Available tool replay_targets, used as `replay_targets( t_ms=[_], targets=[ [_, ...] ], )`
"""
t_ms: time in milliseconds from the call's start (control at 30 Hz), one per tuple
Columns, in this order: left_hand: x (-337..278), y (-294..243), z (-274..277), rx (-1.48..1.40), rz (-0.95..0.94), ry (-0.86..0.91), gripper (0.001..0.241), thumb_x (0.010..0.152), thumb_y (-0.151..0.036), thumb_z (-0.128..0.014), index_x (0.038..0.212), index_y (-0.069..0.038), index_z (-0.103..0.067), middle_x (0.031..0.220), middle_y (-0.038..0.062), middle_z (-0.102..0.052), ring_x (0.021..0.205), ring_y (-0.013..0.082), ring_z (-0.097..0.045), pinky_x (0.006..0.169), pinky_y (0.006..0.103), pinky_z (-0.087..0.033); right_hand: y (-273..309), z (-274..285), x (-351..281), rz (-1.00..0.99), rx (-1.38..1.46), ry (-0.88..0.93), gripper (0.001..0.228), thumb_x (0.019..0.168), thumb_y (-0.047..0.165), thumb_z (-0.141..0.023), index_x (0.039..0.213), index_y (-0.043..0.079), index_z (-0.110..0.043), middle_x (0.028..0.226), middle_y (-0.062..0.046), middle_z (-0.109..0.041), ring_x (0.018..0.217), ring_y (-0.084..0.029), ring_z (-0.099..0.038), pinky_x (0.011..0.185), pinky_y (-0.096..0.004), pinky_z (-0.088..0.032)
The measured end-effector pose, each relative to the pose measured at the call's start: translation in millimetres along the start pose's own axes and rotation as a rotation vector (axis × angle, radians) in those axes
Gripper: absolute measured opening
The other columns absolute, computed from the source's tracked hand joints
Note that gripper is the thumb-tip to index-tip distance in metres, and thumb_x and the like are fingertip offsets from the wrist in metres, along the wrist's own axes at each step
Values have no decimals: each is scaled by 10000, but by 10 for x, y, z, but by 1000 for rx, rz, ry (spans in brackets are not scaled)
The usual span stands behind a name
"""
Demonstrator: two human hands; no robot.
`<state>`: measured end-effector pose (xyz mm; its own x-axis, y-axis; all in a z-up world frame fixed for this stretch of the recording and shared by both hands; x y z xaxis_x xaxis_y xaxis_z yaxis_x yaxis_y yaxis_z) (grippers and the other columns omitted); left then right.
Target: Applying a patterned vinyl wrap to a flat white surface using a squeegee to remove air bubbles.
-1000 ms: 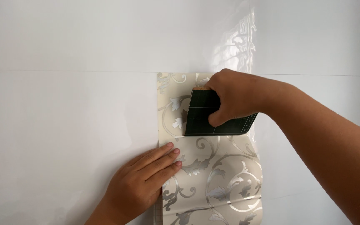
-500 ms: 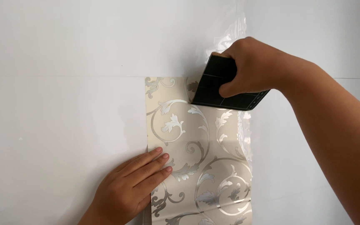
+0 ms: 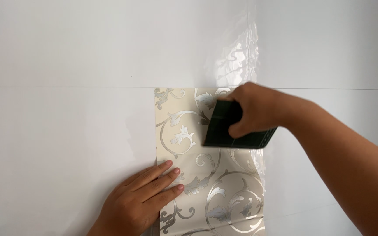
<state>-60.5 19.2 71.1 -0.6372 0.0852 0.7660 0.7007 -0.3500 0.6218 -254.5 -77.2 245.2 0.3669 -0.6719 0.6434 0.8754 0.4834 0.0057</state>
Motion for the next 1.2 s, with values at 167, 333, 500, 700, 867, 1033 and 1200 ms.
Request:
replay_targets(
  t_ms=[167,333,500,700,867,1033,1200],
  targets=[
    [-33,0,-27,22,-43,-17,212,933,-192,-756,1123,-130,-829,1328,47,-784,1365,254,-651,1116,429,-543,-105,249,-67,-55,42,-90,449,710,129,-890,1155,156,-835,971,-73,-868,778,-242,-822,733,-340,-693],
    [-25,-20,-24,5,-33,1,220,924,-181,-770,1127,-123,-831,1324,54,-787,1365,263,-651,1112,433,-549,-90,33,-76,-52,33,-18,638,738,124,-931,1347,193,-754,1061,-109,-863,829,-257,-862,740,-334,-742],
    [26,-63,45,12,-36,2,253,937,-172,-743,1173,-103,-800,1307,49,-788,1334,256,-679,1117,434,-541,-76,192,-71,-37,117,-79,515,729,83,-908,1231,150,-819,1009,-111,-875,805,-256,-854,737,-343,-724],
    [33,-60,56,-6,36,32,362,930,-149,-733,1290,-124,-767,1338,53,-787,1359,255,-665,1109,430,-541,687,335,-45,195,-52,-147,356,697,206,-878,1049,170,-849,927,-42,-855,703,-221,-794,677,-329,-675],
    [41,-38,72,26,60,-23,388,905,-145,-754,1293,-146,-758,1367,69,-755,1361,261,-656,1071,397,-570,947,352,-97,213,-67,-137,373,699,195,-860,1071,177,-832,899,-47,-845,684,-233,-782,643,-335,-660],
    [56,-57,71,50,43,-2,354,913,-159,-756,1266,-160,-772,1372,51,-745,1371,235,-633,1088,385,-554,940,318,-111,197,-61,-139,465,704,192,-858,1169,199,-832,921,-64,-851,682,-251,-790,645,-344,-662],
    [55,-61,30,12,36,17,239,919,-162,-754,1148,-148,-821,1344,57,-735,1366,235,-609,1091,398,-537,993,129,-195,210,-68,-59,490,699,224,-871,1186,216,-823,925,-33,-856,683,-220,-792,642,-321,-670]
  ],
)
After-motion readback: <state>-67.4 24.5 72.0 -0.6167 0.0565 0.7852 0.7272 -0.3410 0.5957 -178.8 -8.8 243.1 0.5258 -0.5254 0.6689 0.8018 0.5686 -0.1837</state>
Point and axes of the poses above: each hand's wrist, its own x-axis towards the middle knuckle, its own z-axis out of the back of the hand, y = z × x, the point moved 9 cm from there along x, towards the middle knuckle
